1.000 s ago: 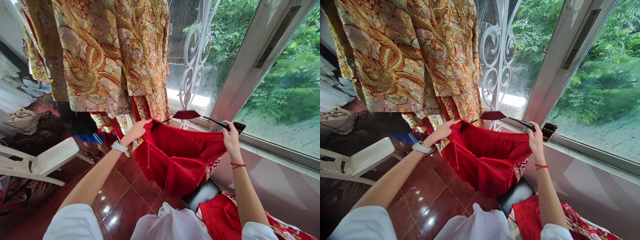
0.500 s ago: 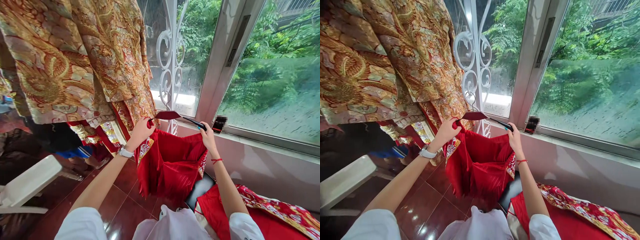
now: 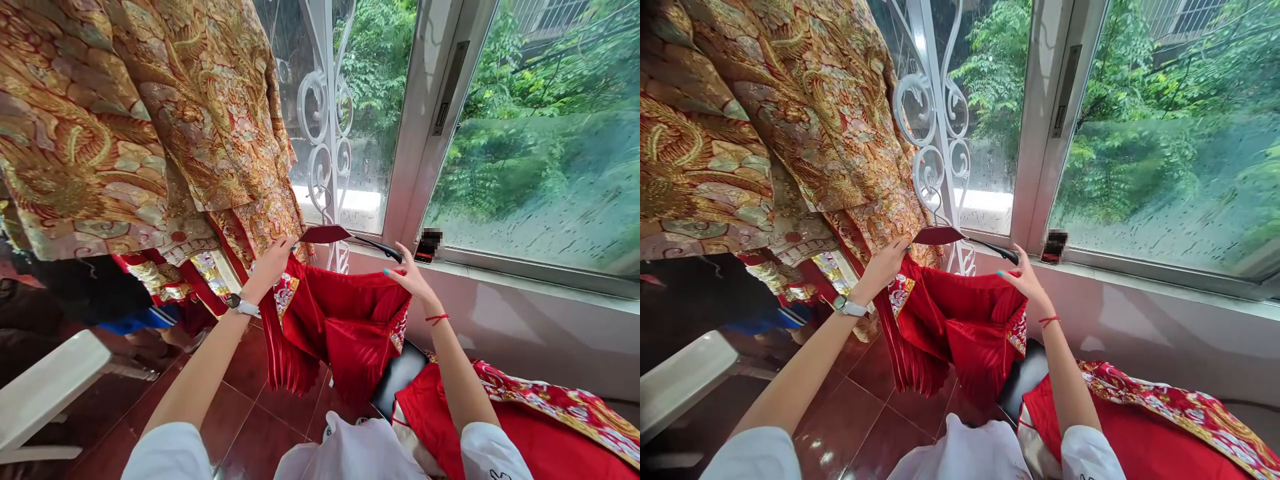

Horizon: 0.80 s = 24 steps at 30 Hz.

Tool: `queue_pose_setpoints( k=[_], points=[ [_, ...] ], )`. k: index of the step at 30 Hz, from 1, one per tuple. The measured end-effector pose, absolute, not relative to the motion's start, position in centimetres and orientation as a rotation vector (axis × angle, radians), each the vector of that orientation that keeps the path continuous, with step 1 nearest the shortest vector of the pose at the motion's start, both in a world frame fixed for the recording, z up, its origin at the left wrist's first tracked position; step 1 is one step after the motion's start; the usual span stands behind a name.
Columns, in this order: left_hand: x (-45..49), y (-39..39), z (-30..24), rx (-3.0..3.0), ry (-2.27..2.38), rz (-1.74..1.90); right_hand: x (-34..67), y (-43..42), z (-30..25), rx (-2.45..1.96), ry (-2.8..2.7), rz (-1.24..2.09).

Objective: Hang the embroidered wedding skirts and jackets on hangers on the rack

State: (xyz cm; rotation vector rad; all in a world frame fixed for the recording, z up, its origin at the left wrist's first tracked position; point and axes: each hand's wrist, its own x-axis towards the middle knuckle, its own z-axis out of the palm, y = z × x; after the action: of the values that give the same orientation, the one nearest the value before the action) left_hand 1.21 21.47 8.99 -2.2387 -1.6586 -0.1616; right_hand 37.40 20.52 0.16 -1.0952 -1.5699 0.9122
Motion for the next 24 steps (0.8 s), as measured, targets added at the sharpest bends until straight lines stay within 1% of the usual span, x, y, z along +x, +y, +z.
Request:
queue_pose_setpoints(
  k=[2, 4, 6, 8, 9, 11, 13, 16, 20, 24],
  points=[
    [1.2, 21.3, 9.2, -2.256, -1.659, -0.147, 39.4, 19.8, -0.8, -1.074, -1.644, 1.105],
    [1.2, 21.2, 9.2, -2.293, -1.663, -0.181, 41.1, 19.6, -2.3, -1.113, -1.764, 1.148],
    [1.1, 21.2, 9.0, -2.336, -1.657, -0.215, 42.0, 19.6, -4.4, -1.249, -1.888, 0.999],
    [1.0, 21.1, 8.7, -2.363, -1.656, -0.235, 41.8, 19.7, -7.0, -1.461, -1.915, 0.758],
    [0.9, 21.1, 8.5, -2.371, -1.667, -0.249, 41.3, 19.6, -8.4, -1.584, -1.86, 0.672],
    [0.8, 21.1, 8.1, -2.394, -1.695, -0.299, 39.8, 19.4, -11.1, -1.798, -1.67, 0.649],
    [0.7, 21.0, 7.9, -2.424, -1.712, -0.36, 38.2, 19.2, -13.3, -1.903, -1.51, 0.767],
    [0.6, 20.9, 7.7, -2.461, -1.714, -0.41, 36.8, 19.2, -15.1, -1.902, -1.406, 0.953],
    [0.6, 20.9, 7.8, -2.497, -1.707, -0.435, 36.9, 19.2, -15.5, -1.786, -1.274, 1.23],
    [0.5, 21.1, 7.8, -2.514, -1.725, -0.448, 37.8, 18.3, -14.5, -1.641, -1.188, 1.445]
  ],
)
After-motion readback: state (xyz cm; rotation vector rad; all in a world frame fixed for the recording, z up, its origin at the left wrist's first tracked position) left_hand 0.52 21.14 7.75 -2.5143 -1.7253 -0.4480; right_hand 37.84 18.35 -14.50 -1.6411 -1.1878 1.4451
